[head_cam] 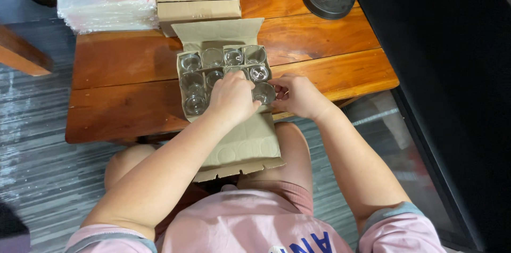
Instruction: The person opens a cardboard box containing small clear glasses and removes them one by one, placing them in a row on the wooden table. The task continues until all glasses are removed from the box and arranged on the table.
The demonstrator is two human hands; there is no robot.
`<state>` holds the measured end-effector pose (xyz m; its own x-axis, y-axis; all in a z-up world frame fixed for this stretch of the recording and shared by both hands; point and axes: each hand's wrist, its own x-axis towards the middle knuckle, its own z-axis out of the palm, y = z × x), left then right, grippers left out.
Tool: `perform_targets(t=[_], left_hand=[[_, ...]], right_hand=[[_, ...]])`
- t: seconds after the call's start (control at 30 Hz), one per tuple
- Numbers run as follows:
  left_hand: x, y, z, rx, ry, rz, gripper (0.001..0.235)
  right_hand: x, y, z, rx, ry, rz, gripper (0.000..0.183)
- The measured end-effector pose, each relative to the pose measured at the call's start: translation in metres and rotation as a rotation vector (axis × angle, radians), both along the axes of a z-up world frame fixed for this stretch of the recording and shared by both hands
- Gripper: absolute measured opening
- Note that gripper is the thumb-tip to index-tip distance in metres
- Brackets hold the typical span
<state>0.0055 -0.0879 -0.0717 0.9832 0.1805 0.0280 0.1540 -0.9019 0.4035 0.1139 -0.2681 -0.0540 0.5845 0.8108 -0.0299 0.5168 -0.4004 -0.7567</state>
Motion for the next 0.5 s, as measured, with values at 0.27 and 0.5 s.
perform_targets(t=[0.27,0.5], left_hand=[[0.000,-0.001,0.007,-0.007,0.083,-0.022,0.045],[0.004,0.001,-0.008,-0.009,0.060,-0.041,0.042]], right_hand=[[0.007,0.002,-0.008,-0.066,-0.025,0.032,0.062],[0.011,0.002,-0.021,-0.059,-0.067,0.030,0.061]])
